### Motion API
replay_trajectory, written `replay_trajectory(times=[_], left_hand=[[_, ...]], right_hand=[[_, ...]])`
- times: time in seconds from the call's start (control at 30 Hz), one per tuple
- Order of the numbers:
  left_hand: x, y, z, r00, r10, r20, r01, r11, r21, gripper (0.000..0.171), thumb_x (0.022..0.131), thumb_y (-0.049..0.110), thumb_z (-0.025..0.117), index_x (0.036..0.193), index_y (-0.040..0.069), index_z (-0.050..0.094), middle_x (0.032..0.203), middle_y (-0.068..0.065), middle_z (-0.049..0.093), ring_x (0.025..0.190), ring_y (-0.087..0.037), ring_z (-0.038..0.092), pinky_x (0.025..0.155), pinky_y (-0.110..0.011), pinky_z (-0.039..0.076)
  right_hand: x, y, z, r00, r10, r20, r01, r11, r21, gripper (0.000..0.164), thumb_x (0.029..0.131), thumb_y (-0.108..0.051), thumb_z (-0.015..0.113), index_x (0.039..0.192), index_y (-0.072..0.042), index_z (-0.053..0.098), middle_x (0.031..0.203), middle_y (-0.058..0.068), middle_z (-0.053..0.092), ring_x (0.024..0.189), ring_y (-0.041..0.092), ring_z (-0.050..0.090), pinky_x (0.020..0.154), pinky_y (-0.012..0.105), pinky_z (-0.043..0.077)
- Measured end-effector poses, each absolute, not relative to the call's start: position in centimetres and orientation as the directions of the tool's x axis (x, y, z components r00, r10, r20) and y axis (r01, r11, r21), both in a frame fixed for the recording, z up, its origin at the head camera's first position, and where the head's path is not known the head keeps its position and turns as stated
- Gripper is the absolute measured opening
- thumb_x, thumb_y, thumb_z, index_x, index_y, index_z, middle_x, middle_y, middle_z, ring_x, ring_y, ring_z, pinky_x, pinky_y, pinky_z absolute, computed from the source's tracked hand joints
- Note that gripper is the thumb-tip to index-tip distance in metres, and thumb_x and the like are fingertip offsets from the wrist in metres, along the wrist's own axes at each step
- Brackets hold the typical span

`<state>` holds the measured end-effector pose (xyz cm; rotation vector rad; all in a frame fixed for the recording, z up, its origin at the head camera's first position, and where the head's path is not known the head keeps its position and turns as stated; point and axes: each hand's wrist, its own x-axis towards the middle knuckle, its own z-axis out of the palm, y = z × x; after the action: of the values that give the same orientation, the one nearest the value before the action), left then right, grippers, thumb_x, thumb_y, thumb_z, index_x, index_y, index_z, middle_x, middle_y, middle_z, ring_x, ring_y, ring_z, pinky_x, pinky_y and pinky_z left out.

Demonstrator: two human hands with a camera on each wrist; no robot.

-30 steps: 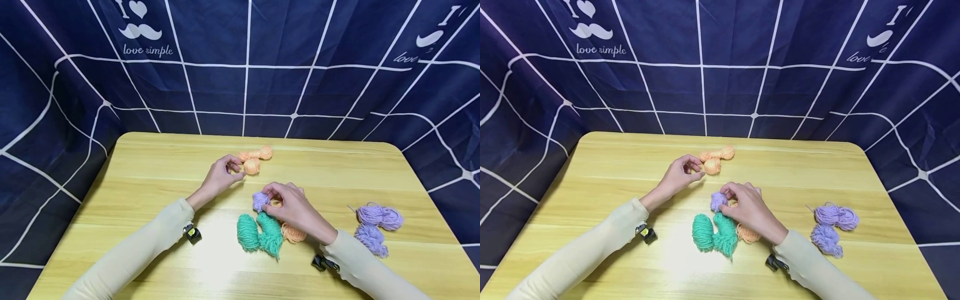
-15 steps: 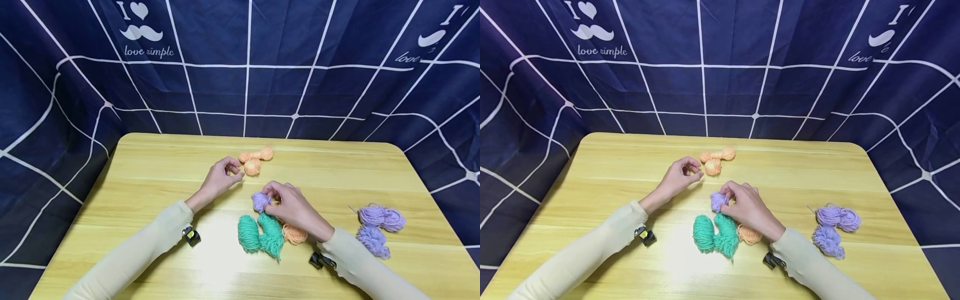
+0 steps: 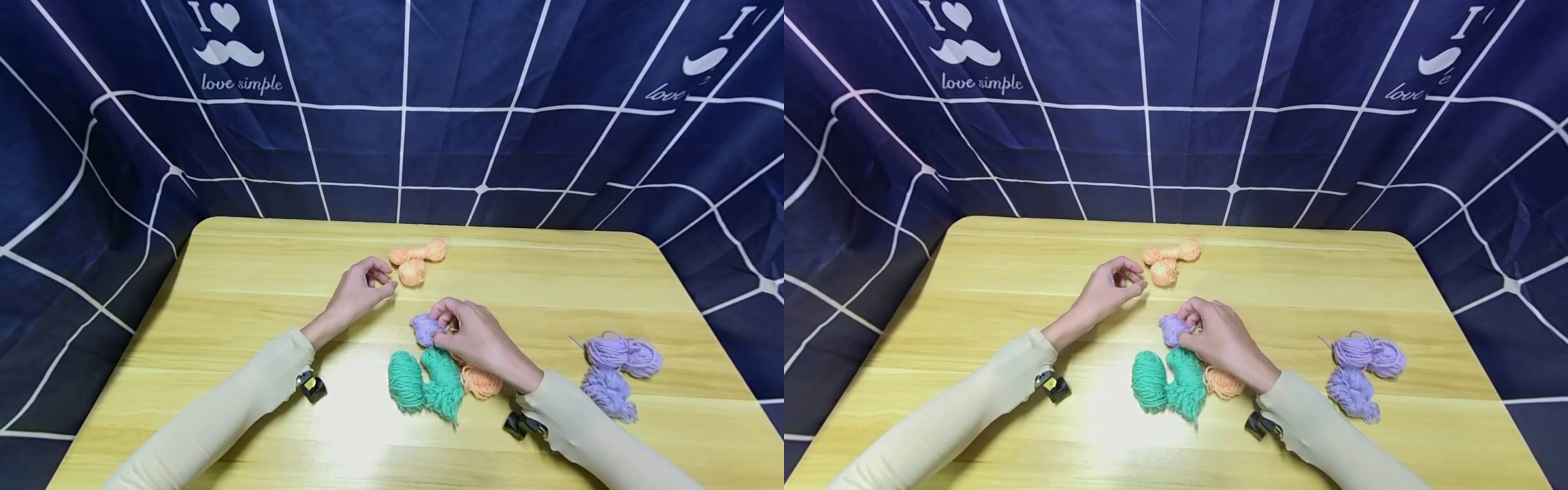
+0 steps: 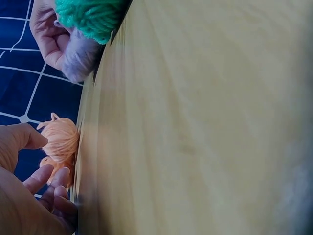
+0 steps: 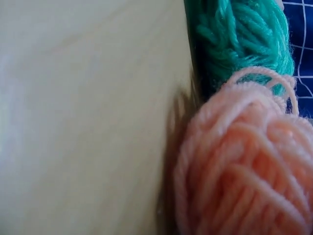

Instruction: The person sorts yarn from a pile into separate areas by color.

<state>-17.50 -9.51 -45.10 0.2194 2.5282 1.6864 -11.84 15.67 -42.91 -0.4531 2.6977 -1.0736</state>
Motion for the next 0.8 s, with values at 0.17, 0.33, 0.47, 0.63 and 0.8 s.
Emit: replay_trajectory(times=[0.17,0.33,0.47,0.63,0.8], left_hand=[[-17.39,-9.51,-44.96,-0.985,0.17,-0.006,0.059,0.377,0.924,0.028,0.095,0.01,0.08,0.119,0.001,0.071,0.098,-0.004,0.072,0.081,-0.019,0.056,0.07,-0.028,0.045],[-17.4,-9.53,-44.98,-0.986,0.169,-0.011,0.055,0.377,0.924,0.028,0.096,0.011,0.08,0.12,0.001,0.071,0.099,-0.004,0.071,0.081,-0.019,0.056,0.069,-0.028,0.045],[-17.41,-9.55,-44.96,-0.986,0.168,-0.014,0.051,0.377,0.925,0.028,0.096,0.011,0.08,0.121,0.001,0.071,0.099,-0.004,0.071,0.082,-0.019,0.056,0.07,-0.029,0.045],[-17.25,-9.58,-44.8,-0.986,0.166,-0.01,0.053,0.374,0.926,0.027,0.097,0.011,0.079,0.121,0.001,0.071,0.099,-0.004,0.071,0.082,-0.019,0.055,0.07,-0.029,0.044],[-17.03,-9.61,-44.66,-0.987,0.163,-0.007,0.054,0.371,0.927,0.026,0.097,0.012,0.078,0.12,0.001,0.071,0.099,-0.004,0.07,0.081,-0.018,0.055,0.071,-0.029,0.045]], right_hand=[[-11.96,15.47,-42.85,-0.933,-0.35,-0.083,-0.195,0.685,-0.702,0.026,0.08,-0.003,0.077,0.104,-0.012,0.073,0.09,-0.003,0.067,0.078,0.016,0.058,0.073,0.032,0.05],[-12.07,15.38,-42.87,-0.934,-0.347,-0.087,-0.185,0.676,-0.713,0.025,0.08,-0.004,0.077,0.102,-0.012,0.073,0.088,-0.003,0.066,0.076,0.015,0.057,0.07,0.03,0.05],[-12.04,15.39,-42.79,-0.934,-0.341,-0.102,-0.166,0.671,-0.722,0.025,0.079,-0.005,0.077,0.103,-0.012,0.073,0.086,-0.002,0.065,0.075,0.016,0.057,0.068,0.029,0.049],[-12.07,15.54,-42.6,-0.935,-0.33,-0.126,-0.129,0.651,-0.748,0.023,0.081,-0.004,0.076,0.102,-0.011,0.073,0.084,-0.002,0.066,0.077,0.016,0.059,0.068,0.026,0.05],[-12.24,15.93,-42.39,-0.94,-0.321,-0.116,-0.11,0.608,-0.787,0.019,0.083,-0.003,0.078,0.1,-0.011,0.074,0.083,-0.002,0.066,0.079,0.016,0.059,0.069,0.024,0.049]])
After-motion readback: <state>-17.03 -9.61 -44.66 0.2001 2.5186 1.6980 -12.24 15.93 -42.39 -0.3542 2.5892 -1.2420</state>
